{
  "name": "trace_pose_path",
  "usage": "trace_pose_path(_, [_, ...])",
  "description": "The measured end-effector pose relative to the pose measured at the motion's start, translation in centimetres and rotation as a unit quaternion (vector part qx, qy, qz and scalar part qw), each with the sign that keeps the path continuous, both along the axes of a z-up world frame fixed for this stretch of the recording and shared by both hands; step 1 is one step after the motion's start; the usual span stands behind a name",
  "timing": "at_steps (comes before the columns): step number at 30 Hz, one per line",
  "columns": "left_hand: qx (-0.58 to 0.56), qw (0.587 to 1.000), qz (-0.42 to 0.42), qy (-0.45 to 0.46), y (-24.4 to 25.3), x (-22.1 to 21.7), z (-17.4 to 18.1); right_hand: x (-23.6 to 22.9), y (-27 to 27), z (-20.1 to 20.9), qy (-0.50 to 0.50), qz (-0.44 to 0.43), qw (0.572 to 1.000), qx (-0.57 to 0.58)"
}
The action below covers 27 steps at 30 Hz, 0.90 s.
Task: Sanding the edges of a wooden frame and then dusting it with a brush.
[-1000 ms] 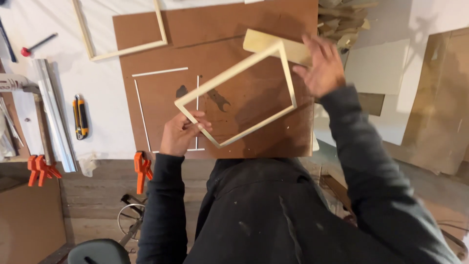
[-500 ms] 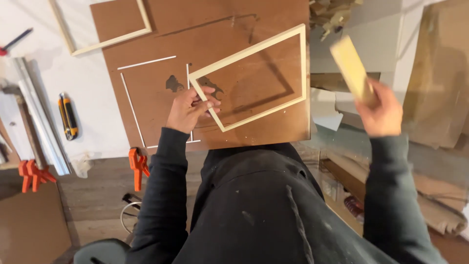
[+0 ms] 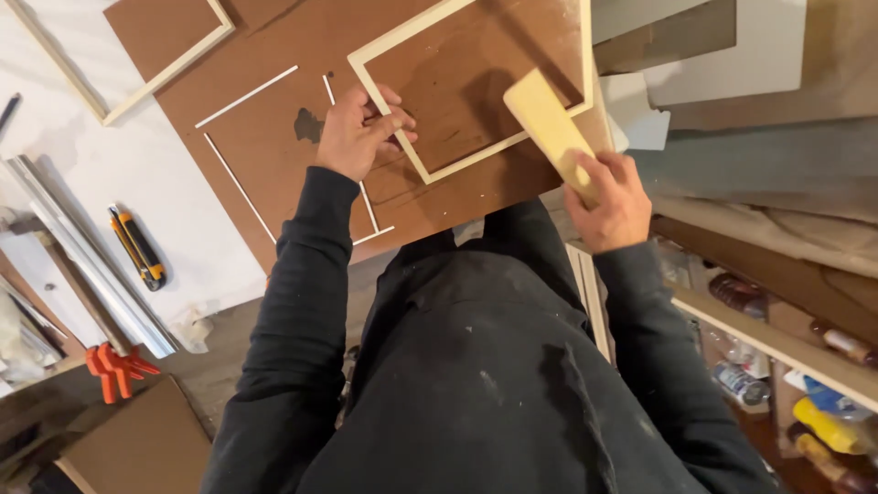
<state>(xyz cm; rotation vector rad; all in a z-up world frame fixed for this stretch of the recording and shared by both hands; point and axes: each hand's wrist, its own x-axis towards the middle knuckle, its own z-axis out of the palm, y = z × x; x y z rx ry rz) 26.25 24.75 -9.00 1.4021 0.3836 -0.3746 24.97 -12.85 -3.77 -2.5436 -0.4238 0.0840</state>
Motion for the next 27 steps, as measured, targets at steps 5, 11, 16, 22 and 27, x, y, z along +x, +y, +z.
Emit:
trace_pose_path(5, [0.006, 1.0, -0.01, -0.005, 0.2, 0.0, -0.4, 0.0, 2.3, -2.1, -0.038, -0.04, 0.998, -0.022])
trace_pose_path(11, [0.016, 0.999, -0.008, -0.035, 0.0, 0.0, -1.9, -3.5, 8.7, -3.1, -0.031, -0.025, 0.999, 0.02])
trace_pose_path(16, [0.051, 0.996, -0.013, -0.069, 0.0, -0.2, -1.9, -6.1, 5.4, -3.9, -0.033, -0.014, 0.999, -0.019])
trace_pose_path(22, [0.063, 0.994, -0.02, -0.092, -0.3, -0.7, -2.2, -3.9, 9.0, -5.4, -0.069, -0.072, 0.995, 0.025])
trace_pose_path(27, [0.072, 0.992, -0.015, -0.105, -0.4, -0.9, -1.9, -8.4, 10.9, -3.5, -0.023, 0.005, 0.996, 0.091])
